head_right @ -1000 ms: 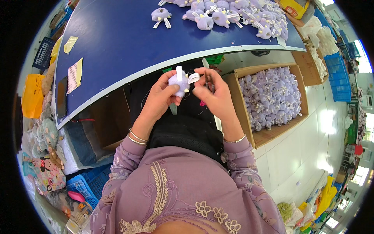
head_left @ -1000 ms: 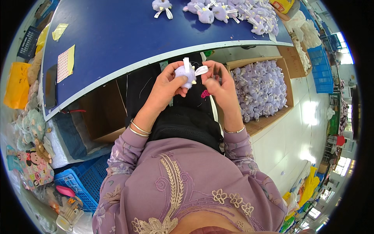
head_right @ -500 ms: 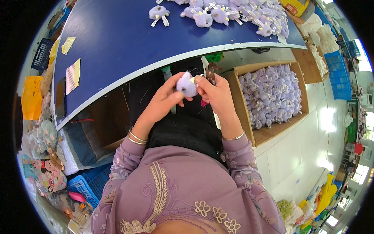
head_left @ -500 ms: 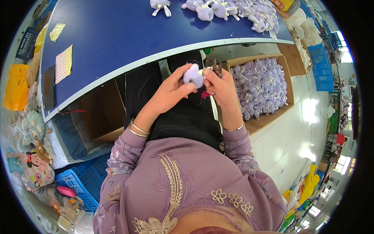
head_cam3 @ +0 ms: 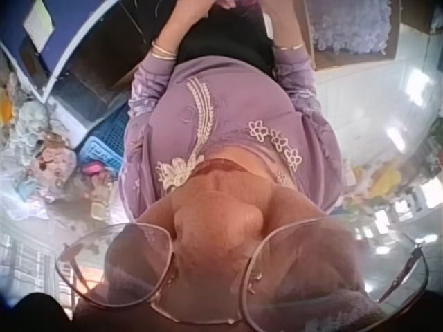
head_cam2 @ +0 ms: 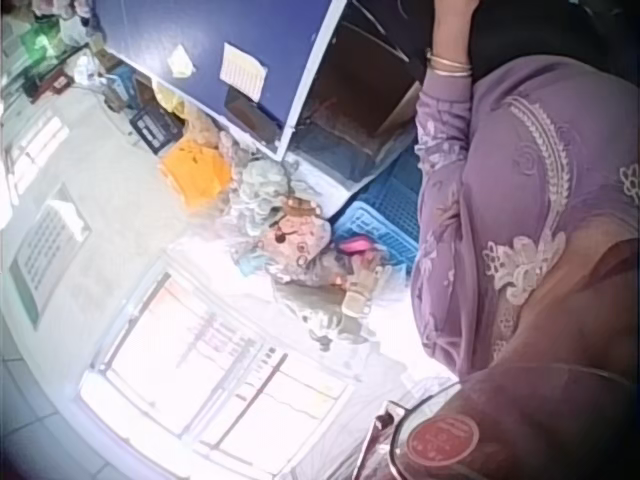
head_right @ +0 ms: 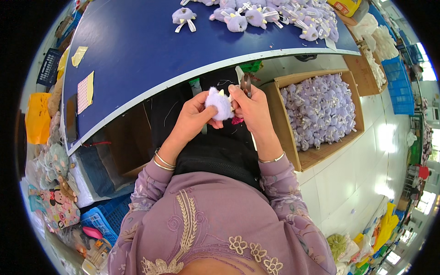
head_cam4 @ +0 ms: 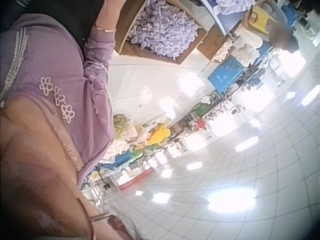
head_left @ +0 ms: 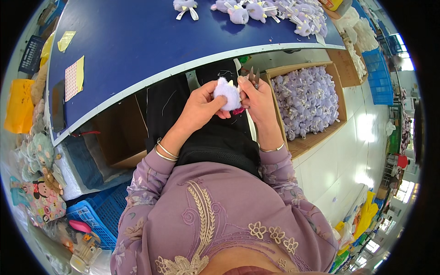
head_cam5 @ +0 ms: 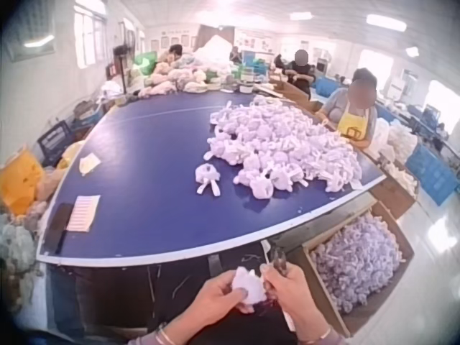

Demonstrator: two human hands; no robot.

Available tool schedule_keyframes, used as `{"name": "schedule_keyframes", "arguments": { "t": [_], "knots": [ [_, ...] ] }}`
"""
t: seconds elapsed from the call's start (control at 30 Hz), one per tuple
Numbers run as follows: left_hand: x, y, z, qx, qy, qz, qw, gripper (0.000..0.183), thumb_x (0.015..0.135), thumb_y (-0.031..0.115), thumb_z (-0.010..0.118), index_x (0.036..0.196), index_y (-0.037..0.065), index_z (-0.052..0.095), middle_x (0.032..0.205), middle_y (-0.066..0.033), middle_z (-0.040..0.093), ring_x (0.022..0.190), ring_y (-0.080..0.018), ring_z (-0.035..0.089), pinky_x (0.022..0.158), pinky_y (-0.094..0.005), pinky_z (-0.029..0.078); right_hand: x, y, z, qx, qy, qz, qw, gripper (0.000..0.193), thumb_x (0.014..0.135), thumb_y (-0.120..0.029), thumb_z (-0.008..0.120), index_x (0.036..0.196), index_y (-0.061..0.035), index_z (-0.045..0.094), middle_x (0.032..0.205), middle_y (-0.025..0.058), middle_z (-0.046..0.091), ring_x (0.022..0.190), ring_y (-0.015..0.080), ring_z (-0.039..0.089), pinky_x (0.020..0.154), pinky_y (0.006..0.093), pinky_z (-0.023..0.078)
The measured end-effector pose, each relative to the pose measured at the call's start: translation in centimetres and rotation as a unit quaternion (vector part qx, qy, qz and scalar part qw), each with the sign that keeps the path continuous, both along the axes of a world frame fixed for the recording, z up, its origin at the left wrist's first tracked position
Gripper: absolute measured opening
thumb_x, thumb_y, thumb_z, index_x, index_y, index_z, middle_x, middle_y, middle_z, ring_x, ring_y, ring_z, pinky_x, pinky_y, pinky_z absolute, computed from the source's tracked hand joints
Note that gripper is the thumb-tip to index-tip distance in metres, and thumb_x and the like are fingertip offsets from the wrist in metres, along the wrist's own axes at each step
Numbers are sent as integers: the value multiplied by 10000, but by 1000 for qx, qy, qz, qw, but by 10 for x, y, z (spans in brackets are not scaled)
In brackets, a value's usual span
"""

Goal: The person repeatedly picks up small purple plush toys from a blue table, uses scissors to trim loose threads or excess fabric, and places the finished items into a cardboard box. The person handles the toys one at a time and maintains a steady workflow.

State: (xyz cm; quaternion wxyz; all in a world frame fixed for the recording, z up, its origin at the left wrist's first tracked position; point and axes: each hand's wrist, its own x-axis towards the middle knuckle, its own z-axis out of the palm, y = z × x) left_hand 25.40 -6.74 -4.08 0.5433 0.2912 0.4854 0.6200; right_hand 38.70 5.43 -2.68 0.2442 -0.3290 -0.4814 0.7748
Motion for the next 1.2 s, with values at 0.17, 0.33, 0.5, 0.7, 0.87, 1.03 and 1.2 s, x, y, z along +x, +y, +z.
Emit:
{"name": "schedule_keyframes", "arguments": {
  "t": [0.17, 0.33, 0.5, 0.7, 0.87, 1.03, 1.2],
  "knots": [
    [-12, 8, 17, -39, 114, -110, 987, 474, 912, 133, 619, 1334, 6, 444, 1003, -107, 660, 775, -139, 665, 647, -237, 506, 28, 16, 8, 145, -112, -60, 981, 219, 907, -209, 660, 872, -9, 579, 654, 3, 559, 540, 52, 472, 467, 212, 351],
    [-72, 39, 58, 89, 277, 99, 952, 427, 903, 128, 614, 1298, 22, 493, 1130, -69, 636, 903, -114, 628, 725, -245, 498, 145, 114, -1, 469, -392, -241, 754, 311, 913, -265, 645, 1009, 30, 660, 872, 59, 670, 798, 124, 603, 694, 266, 479],
    [-168, 116, 58, 95, 619, 260, 735, 544, 867, 370, 655, 1291, 43, 560, 1257, -165, 590, 1172, -261, 552, 969, -335, 438, 141, 106, 13, 387, -279, -271, 836, 262, 934, -228, 607, 1005, 11, 688, 915, 40, 687, 890, 114, 607, 769, 265, 476],
    [-173, 200, 26, -16, 682, 177, 710, 802, 840, 688, 488, 1330, 56, 550, 1363, -205, 527, 1318, -346, 432, 1106, -417, 283, 65, 70, 15, 323, -262, -93, 905, 205, 960, -164, 564, 948, 15, 664, 856, 36, 678, 818, 94, 596, 760, 244, 469],
    [-97, 212, 43, -79, 728, 162, 662, 769, 713, 657, 635, 1322, 194, 553, 1376, -167, 486, 1342, -382, 338, 1012, -584, 354, 37, 59, 11, 351, -183, -4, 918, 203, 970, -135, 541, 930, 36, 643, 831, 44, 668, 788, 89, 589, 744, 247, 473],
    [-89, 202, 47, -95, 758, 89, 639, 634, 717, 499, 678, 1258, 186, 575, 1283, -124, 540, 1268, -341, 415, 898, -570, 465, 39, 59, 6, 332, -204, 6, 921, 217, 963, -156, 550, 924, 37, 642, 819, 42, 677, 790, 94, 600, 742, 249, 473],
    [-110, 165, 61, -98, 758, 40, 643, 644, 730, 496, 676, 1273, 168, 569, 1222, -103, 579, 1186, -315, 493, 930, -448, 489, 47, 55, -2, 338, -186, -8, 922, 224, 963, -170, 552, 916, 28, 647, 782, 23, 669, 615, 53, 528, 590, 225, 434]
  ]
}}
